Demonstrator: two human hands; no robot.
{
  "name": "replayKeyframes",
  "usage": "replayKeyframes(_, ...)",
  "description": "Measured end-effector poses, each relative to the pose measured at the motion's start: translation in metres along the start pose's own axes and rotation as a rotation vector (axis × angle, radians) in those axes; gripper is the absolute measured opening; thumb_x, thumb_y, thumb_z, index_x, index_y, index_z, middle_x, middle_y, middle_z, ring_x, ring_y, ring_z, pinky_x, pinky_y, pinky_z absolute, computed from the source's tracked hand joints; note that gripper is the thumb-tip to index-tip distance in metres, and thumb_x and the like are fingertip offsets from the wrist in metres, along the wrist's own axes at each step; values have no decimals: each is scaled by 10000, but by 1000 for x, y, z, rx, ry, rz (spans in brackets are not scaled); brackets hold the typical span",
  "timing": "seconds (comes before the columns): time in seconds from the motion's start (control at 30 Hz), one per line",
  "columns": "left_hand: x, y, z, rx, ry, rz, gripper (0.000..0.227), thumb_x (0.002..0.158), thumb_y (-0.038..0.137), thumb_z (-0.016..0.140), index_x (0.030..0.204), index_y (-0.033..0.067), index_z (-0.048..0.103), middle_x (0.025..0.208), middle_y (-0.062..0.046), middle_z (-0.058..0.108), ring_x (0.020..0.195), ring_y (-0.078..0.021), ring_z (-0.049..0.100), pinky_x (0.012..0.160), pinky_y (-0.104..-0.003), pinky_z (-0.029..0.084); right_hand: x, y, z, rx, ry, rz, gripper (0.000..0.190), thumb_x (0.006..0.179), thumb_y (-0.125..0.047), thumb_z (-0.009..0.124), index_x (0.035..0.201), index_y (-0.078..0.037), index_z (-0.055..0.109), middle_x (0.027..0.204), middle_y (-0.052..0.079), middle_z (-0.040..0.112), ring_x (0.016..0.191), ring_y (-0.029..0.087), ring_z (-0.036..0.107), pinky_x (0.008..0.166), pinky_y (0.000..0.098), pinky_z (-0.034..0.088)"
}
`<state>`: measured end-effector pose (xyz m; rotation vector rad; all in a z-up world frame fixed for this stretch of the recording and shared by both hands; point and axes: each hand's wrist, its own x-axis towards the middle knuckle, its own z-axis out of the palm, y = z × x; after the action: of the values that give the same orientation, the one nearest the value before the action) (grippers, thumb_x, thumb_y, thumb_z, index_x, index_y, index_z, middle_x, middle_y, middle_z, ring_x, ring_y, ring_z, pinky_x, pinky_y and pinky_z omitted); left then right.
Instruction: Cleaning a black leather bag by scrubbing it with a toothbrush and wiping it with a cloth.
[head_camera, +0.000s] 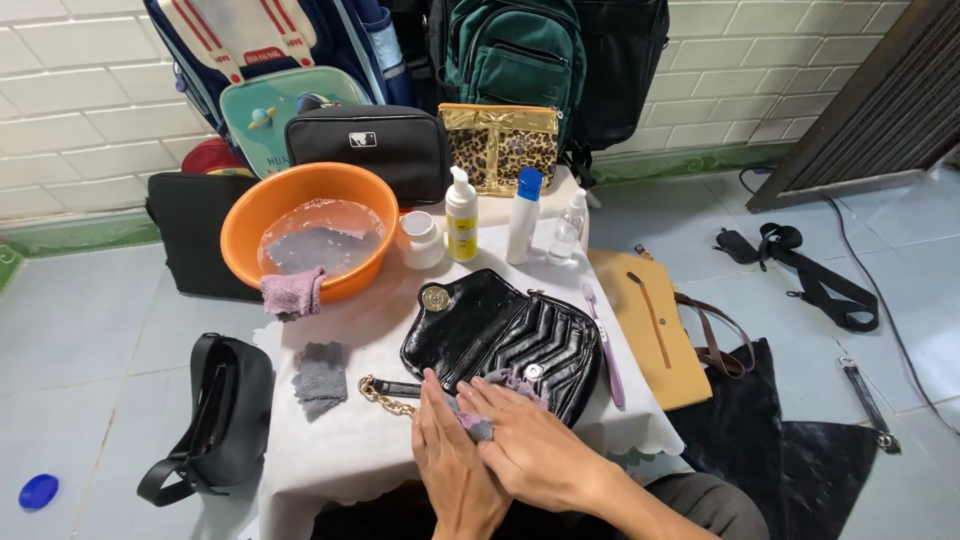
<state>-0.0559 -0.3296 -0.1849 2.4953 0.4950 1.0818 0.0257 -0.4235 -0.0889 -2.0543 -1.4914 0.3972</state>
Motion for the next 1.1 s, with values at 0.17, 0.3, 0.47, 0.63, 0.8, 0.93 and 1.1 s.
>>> replayKeyframes(0.17, 1, -1, -4, -15, 15, -2, 1152, 737, 289, 694, 1574, -112, 12, 1648, -329, 190, 1490, -398, 322, 1227, -516, 197, -9, 2, -7, -123, -63, -119, 482, 840, -152, 408, 1094, 143, 692, 1550, 266, 442, 1487, 442, 298, 1194, 518, 216)
replayKeyframes(0.3, 2, 1, -3, 18, -2, -28, 1241, 693, 362, 744, 1572, -105, 2, 1640, -332, 201, 1474, -404, 338, 1214, -528, 206, -21, 10, -15, -188, -34, -185, 509, 842, -145, 431, 1275, 56, 605, 1521, 188, 505, 1478, 424, 303, 1178, 523, 213)
replayKeyframes(0.47, 1, 3, -6, 15, -15, -46, 1188, 775, 421, 709, 1572, -106, 3, 1639, -332, 214, 1468, -423, 349, 1200, -531, 219, -30, 10, -27, -244, -18, -216, 428, 946, -201, 364, 1158, 18, 664, 1540, 178, 481, 1505, 424, 248, 1200, 541, 191)
replayKeyframes(0.63, 0, 2, -3, 41, -47, -72, 1508, 656, 761, 803, 1579, -92, -32, 1648, -316, 202, 1493, -418, 310, 1205, -531, 203, -48, 28, -38, -282, -21, -197, 459, 840, -160, 399, 1144, 2, 703, 1562, 140, 470, 1523, 402, 203, 1215, 533, 186)
replayKeyframes(0.8, 2, 6, -9, 25, -75, -93, 1580, 553, 711, 897, 1591, -68, -6, 1636, -283, 249, 1504, -377, 299, 1205, -503, 184, -61, 37, -76, -120, 87, -24, 413, 852, -136, 424, 1020, -62, 794, 1521, 156, 532, 1524, 393, 264, 1204, 511, 255)
replayKeyframes(0.93, 6, 9, -14, 18, -84, -113, 1503, 573, 681, 883, 1592, -62, 65, 1589, -296, 314, 1483, -380, 328, 1196, -520, 182, -64, 73, -94, 879, 556, 516, 363, 1011, -130, 456, 817, 83, 677, 793, 134, 653, 640, 169, 500, 570, 307, 391)
replayKeyframes(1.1, 4, 9, -12, 37, -81, -109, 1501, 597, 757, 838, 1592, -69, 75, 1620, -279, 269, 1501, -364, 294, 1209, -512, 163, -46, 41, -118, 1101, 757, 582, 313, 1046, -147, 460, 1067, 122, 618, 1049, 184, 660, 849, 203, 557, 737, 324, 425)
